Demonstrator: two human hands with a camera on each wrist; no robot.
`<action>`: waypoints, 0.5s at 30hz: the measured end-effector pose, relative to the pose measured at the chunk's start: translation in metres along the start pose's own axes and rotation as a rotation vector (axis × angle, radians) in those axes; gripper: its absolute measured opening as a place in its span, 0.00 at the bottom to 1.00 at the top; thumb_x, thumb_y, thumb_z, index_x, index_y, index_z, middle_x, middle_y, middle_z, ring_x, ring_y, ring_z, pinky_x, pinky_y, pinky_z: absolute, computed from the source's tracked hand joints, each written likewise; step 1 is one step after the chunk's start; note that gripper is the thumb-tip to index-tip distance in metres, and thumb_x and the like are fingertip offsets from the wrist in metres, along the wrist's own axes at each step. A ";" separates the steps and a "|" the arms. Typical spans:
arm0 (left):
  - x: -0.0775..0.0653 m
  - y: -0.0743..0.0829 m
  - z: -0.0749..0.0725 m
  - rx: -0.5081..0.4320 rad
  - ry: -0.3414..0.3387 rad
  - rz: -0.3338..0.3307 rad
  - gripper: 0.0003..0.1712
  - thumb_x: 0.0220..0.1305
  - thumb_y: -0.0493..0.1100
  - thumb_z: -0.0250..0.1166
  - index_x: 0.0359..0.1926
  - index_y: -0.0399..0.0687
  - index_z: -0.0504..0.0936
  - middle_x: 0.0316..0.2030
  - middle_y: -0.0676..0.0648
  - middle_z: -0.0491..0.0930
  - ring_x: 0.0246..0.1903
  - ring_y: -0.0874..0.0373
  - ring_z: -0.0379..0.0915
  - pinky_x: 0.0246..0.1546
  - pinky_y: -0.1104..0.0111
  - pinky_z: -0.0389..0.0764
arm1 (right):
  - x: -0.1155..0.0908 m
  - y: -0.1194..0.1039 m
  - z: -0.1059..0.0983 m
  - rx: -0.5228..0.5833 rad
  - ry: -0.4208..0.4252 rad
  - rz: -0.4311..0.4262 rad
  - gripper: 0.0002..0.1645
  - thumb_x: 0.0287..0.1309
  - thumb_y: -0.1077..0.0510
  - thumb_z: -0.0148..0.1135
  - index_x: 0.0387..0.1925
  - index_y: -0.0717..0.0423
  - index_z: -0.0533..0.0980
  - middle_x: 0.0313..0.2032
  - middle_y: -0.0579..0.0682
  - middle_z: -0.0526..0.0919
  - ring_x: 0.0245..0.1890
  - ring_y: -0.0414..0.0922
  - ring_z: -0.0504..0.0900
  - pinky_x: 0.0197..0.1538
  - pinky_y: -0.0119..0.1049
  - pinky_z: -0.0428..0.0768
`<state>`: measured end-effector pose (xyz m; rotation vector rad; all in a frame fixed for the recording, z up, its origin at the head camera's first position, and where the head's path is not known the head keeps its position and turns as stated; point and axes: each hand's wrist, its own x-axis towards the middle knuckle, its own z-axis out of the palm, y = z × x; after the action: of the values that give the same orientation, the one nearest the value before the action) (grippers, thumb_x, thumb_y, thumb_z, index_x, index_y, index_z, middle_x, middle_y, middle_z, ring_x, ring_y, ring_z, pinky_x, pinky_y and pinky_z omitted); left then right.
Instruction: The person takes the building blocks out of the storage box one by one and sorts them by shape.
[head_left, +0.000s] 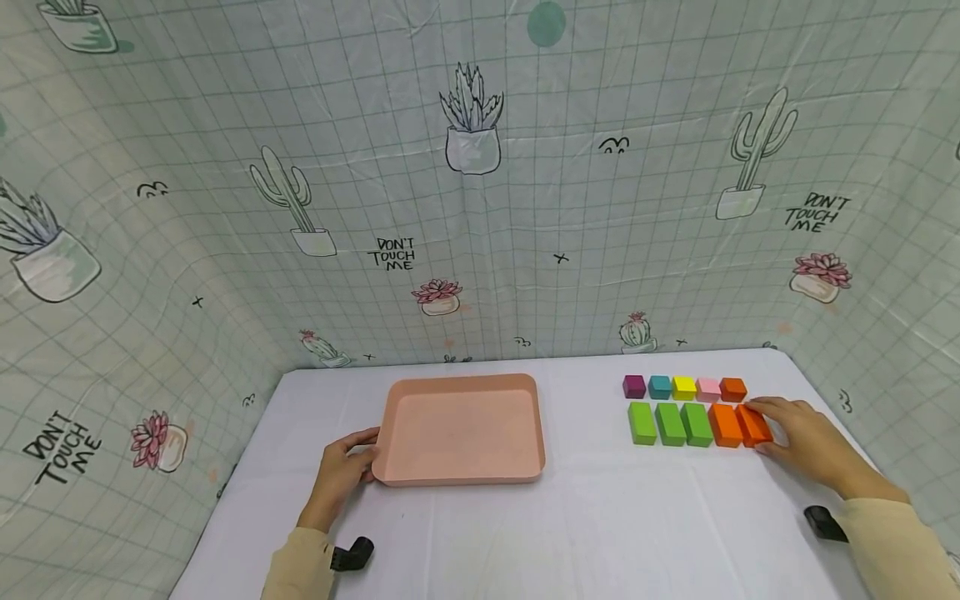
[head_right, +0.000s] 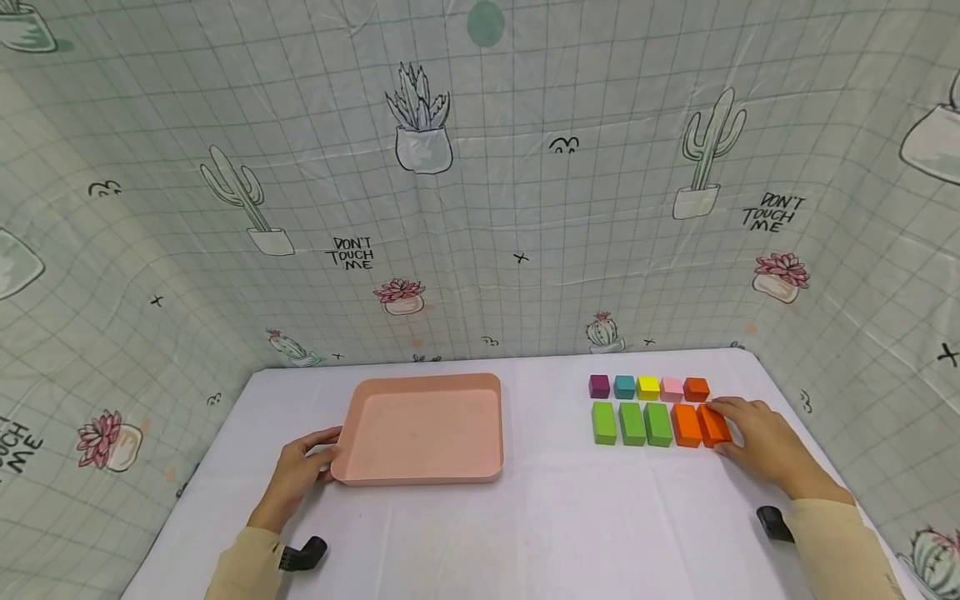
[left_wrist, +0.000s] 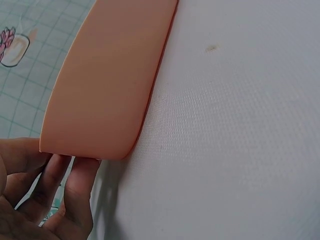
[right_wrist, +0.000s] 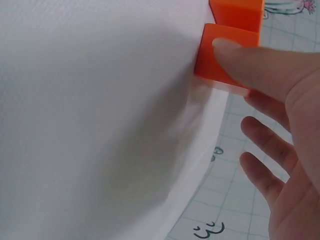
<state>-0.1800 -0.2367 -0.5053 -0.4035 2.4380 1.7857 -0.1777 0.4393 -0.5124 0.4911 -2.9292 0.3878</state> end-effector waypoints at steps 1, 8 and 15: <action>0.000 0.000 0.000 0.001 -0.001 -0.001 0.23 0.75 0.31 0.59 0.67 0.29 0.77 0.62 0.29 0.77 0.31 0.59 0.77 0.27 0.71 0.80 | 0.000 -0.001 -0.001 0.005 0.001 -0.002 0.40 0.44 0.62 0.84 0.59 0.73 0.77 0.56 0.73 0.80 0.50 0.71 0.78 0.53 0.71 0.77; -0.001 0.000 0.000 0.004 0.004 -0.006 0.23 0.74 0.31 0.59 0.67 0.28 0.78 0.62 0.29 0.77 0.31 0.59 0.77 0.27 0.72 0.80 | 0.004 -0.006 -0.011 0.013 0.067 -0.005 0.36 0.48 0.64 0.81 0.59 0.72 0.77 0.56 0.73 0.80 0.52 0.73 0.77 0.51 0.74 0.74; 0.001 -0.003 0.000 0.012 0.003 -0.007 0.23 0.75 0.33 0.60 0.67 0.29 0.78 0.62 0.30 0.77 0.32 0.59 0.77 0.28 0.71 0.80 | 0.005 -0.008 -0.018 -0.004 0.101 0.089 0.32 0.54 0.62 0.78 0.59 0.70 0.77 0.56 0.74 0.79 0.53 0.74 0.74 0.53 0.76 0.71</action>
<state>-0.1801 -0.2372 -0.5080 -0.4133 2.4447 1.7683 -0.1773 0.4352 -0.4928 0.3312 -2.8600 0.4058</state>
